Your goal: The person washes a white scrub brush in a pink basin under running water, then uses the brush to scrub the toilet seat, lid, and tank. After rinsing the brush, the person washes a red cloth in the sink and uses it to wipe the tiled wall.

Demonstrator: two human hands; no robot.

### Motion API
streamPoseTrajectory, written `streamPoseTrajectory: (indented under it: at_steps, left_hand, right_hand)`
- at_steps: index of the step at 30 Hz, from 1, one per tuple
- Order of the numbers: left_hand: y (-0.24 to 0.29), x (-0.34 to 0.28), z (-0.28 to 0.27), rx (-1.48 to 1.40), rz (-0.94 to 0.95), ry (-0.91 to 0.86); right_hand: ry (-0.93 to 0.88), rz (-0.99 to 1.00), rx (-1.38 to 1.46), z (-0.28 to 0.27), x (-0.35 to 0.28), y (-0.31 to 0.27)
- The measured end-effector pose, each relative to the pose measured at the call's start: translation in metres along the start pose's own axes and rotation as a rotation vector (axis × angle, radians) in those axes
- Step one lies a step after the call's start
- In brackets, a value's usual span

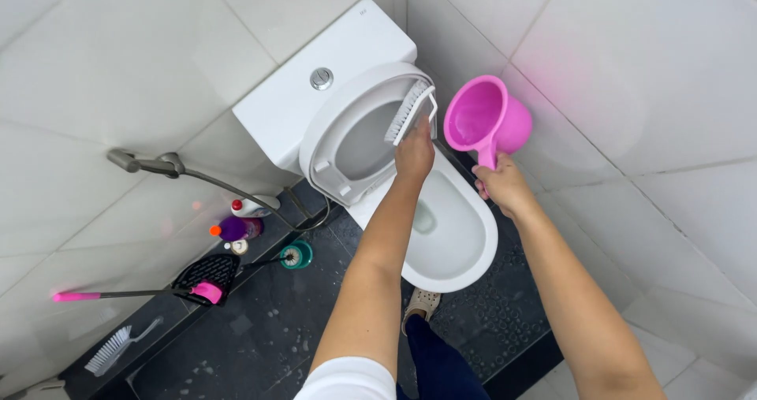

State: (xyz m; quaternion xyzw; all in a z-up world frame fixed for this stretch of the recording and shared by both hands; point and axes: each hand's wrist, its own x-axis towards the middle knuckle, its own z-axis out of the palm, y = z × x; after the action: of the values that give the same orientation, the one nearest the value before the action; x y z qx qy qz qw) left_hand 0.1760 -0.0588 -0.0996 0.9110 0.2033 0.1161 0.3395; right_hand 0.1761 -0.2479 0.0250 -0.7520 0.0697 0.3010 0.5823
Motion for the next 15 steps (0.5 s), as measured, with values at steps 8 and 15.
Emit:
streamPoseTrajectory:
  at_steps: [8, 15]
  left_hand:
    - [-0.063, -0.009, 0.069, 0.181, 0.034, -0.191]
    - [-0.053, -0.024, 0.099, -0.041, -0.144, -0.155]
  right_hand:
    - [-0.034, 0.048, 0.028, 0.013, 0.017, 0.029]
    - [0.0, 0.009, -0.091, 0.015, 0.026, 0.051]
